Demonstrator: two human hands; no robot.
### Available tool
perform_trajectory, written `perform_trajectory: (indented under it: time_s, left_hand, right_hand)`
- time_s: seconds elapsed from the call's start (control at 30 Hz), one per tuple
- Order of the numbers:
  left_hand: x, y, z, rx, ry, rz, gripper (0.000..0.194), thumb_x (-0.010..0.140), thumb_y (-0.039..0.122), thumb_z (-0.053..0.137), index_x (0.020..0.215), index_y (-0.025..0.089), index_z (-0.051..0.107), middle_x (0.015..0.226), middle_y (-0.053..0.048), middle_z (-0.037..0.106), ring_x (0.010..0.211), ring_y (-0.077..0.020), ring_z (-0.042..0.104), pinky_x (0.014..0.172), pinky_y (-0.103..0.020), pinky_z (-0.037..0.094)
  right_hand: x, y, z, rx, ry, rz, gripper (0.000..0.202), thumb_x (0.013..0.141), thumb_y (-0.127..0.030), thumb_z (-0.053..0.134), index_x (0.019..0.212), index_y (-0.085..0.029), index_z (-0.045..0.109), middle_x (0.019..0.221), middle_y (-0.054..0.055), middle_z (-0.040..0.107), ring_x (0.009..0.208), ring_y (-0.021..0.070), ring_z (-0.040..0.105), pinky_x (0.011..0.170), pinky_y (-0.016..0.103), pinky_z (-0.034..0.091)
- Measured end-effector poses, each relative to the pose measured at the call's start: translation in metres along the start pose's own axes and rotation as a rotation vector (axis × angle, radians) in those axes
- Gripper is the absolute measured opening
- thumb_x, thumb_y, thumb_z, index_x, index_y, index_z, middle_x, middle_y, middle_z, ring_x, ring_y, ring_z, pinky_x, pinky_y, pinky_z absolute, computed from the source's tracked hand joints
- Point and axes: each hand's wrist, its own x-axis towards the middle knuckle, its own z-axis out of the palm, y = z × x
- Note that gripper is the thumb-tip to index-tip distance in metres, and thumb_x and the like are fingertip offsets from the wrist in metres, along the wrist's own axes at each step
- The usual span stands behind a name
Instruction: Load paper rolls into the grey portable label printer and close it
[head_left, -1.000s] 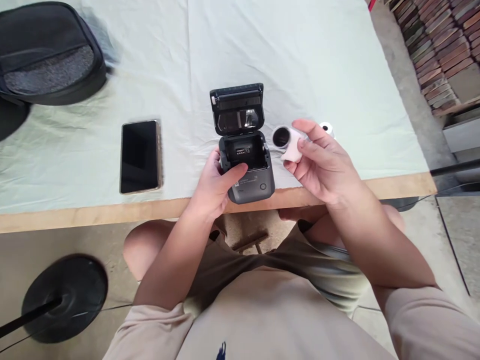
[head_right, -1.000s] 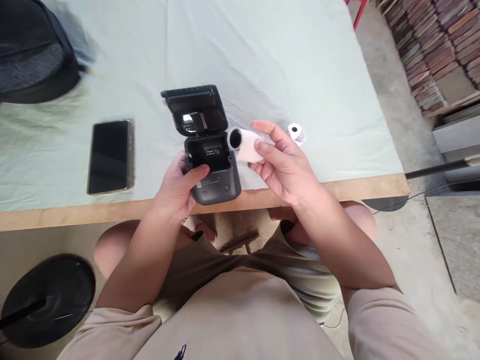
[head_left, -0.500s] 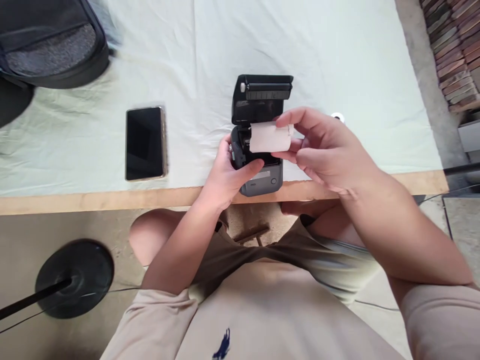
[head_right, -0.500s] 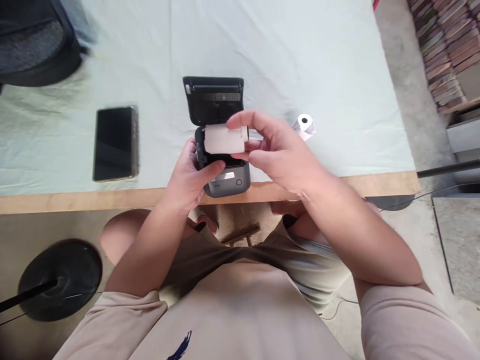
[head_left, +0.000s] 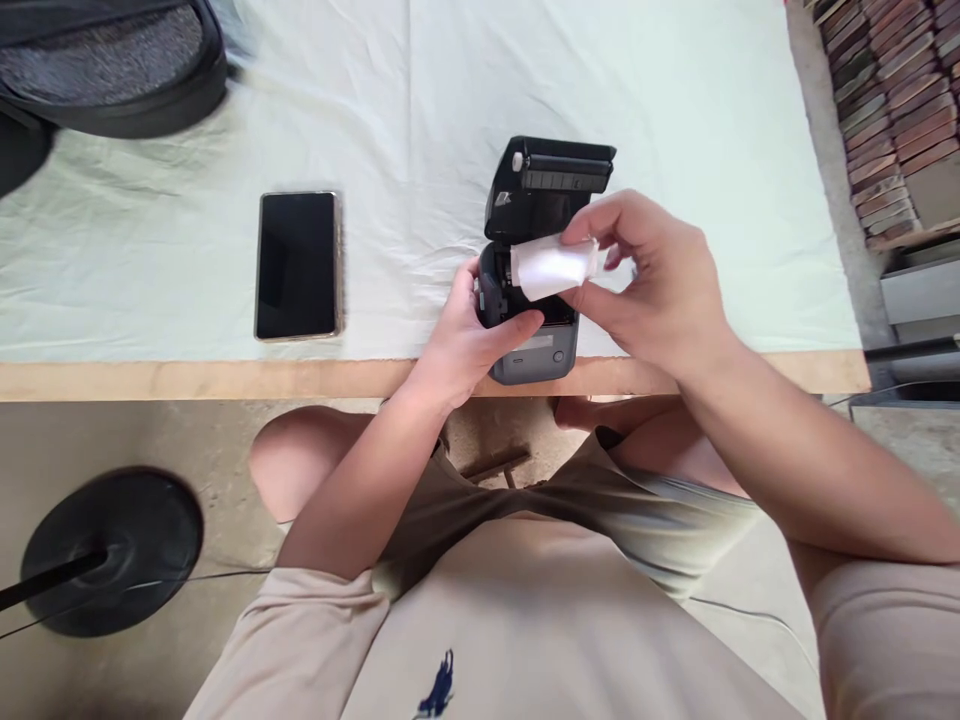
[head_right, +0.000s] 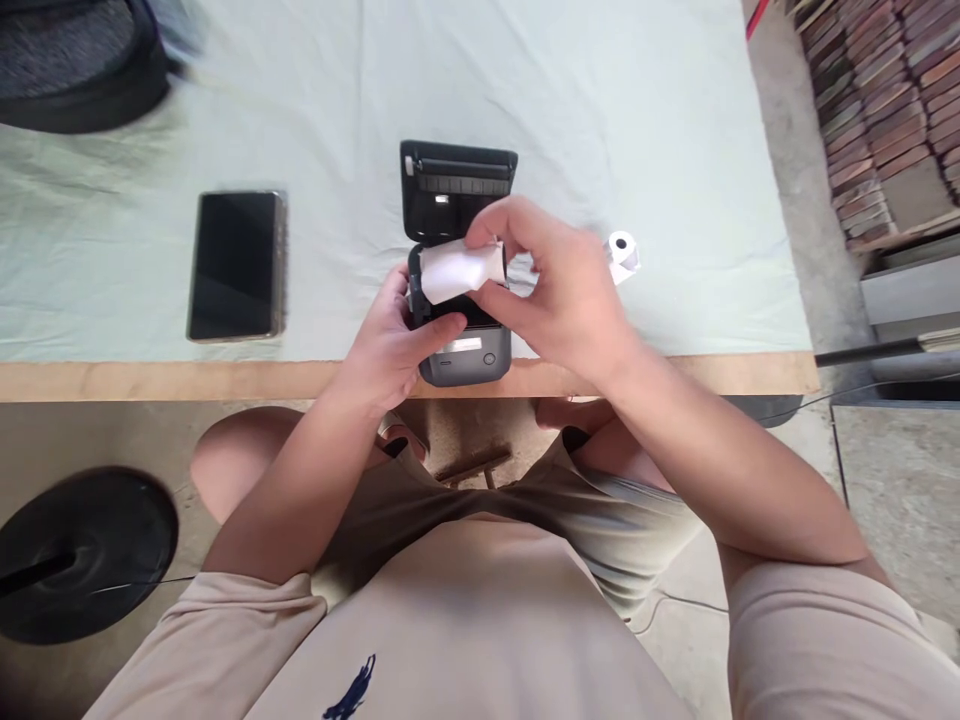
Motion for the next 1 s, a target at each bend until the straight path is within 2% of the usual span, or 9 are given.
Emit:
perform_trajectory:
  time_s: [0.1,0.23,0.3,0.37,0.5,0.63,0.73,0.87,1.0]
  left_hand:
    - [0.001,0.001,-0.002,-0.022,0.002,-0.018,0.079,0.064,0.037,0.098,0.127,0.027,0.052,0.131,-0.006,0.074,0.138,-0.0330,0.070,0.104,-0.039,0.063]
    - [0.001,0.003,-0.003,-0.047,-0.009,-0.021,0.079,0.061,0.033,0.099,0.124,0.027,0.053,0.125,-0.005,0.074,0.132,-0.0321,0.073,0.099,-0.039,0.064]
    - [0.001,0.005,-0.001,-0.058,-0.011,-0.022,0.076,0.060,0.029,0.097,0.122,0.027,0.052,0.124,-0.004,0.075,0.130,-0.0312,0.074,0.099,-0.038,0.064]
    - [0.000,0.007,0.000,-0.071,-0.006,-0.030,0.074,0.059,0.028,0.096,0.119,0.027,0.052,0.122,-0.004,0.075,0.130,-0.0313,0.073,0.101,-0.039,0.063]
    - [0.001,0.008,-0.003,-0.058,-0.024,-0.047,0.077,0.055,0.032,0.098,0.118,0.029,0.054,0.119,-0.003,0.076,0.133,-0.0348,0.072,0.104,-0.043,0.061]
    - [0.001,0.010,-0.009,-0.070,-0.062,-0.086,0.069,0.062,0.042,0.089,0.122,0.030,0.057,0.114,-0.005,0.075,0.126,-0.0390,0.075,0.097,-0.050,0.063]
    - [0.000,0.012,-0.007,-0.066,-0.030,-0.098,0.062,0.067,0.035,0.081,0.125,0.030,0.059,0.111,-0.003,0.074,0.118,-0.0349,0.077,0.093,-0.049,0.065]
    - [-0.001,0.013,-0.003,-0.074,-0.012,-0.069,0.061,0.066,0.026,0.080,0.124,0.030,0.063,0.110,-0.001,0.078,0.118,-0.0311,0.079,0.093,-0.043,0.068]
    - [-0.001,0.013,-0.004,-0.202,-0.056,-0.107,0.040,0.080,0.045,0.085,0.113,0.031,0.067,0.103,0.000,0.081,0.117,-0.0344,0.080,0.093,-0.049,0.070]
  right_hand:
    - [0.000,0.012,0.008,-0.144,0.011,-0.115,0.027,0.086,-0.016,0.075,0.109,-0.030,0.070,0.115,0.004,0.081,0.113,0.0308,0.074,0.106,0.053,0.055]
    - [-0.003,0.020,0.016,-0.298,0.006,-0.144,0.027,0.084,-0.018,0.076,0.108,-0.027,0.069,0.117,0.006,0.082,0.123,0.0383,0.074,0.109,0.060,0.048]
    - [-0.004,0.018,0.015,-0.324,-0.009,-0.140,0.019,0.089,-0.023,0.076,0.106,-0.026,0.069,0.118,0.006,0.083,0.126,0.0394,0.074,0.111,0.060,0.047]
    - [-0.005,0.015,0.011,-0.346,-0.028,-0.163,0.006,0.098,-0.031,0.072,0.101,-0.026,0.071,0.122,0.007,0.084,0.129,0.0389,0.073,0.113,0.060,0.046]
    - [-0.007,0.015,0.004,-0.408,-0.019,-0.268,0.024,0.110,-0.039,0.058,0.103,-0.031,0.080,0.126,0.003,0.086,0.129,0.0346,0.074,0.112,0.058,0.048]
    - [-0.013,0.021,0.003,-0.411,-0.028,-0.310,0.028,0.112,-0.042,0.055,0.111,-0.038,0.083,0.111,0.001,0.088,0.121,0.0321,0.077,0.105,0.056,0.051]
    - [-0.014,0.023,0.003,-0.428,-0.033,-0.286,0.031,0.114,-0.041,0.053,0.105,-0.037,0.083,0.106,0.002,0.087,0.123,0.0317,0.076,0.105,0.057,0.050]
    - [-0.012,0.017,0.000,-0.466,-0.071,-0.306,0.034,0.114,-0.039,0.050,0.104,-0.033,0.082,0.107,0.004,0.087,0.124,0.0334,0.075,0.100,0.057,0.049]
    - [-0.017,0.009,-0.001,-0.462,-0.076,-0.386,0.030,0.113,-0.038,0.052,0.106,-0.037,0.082,0.105,-0.001,0.088,0.119,0.0297,0.076,0.096,0.053,0.048]
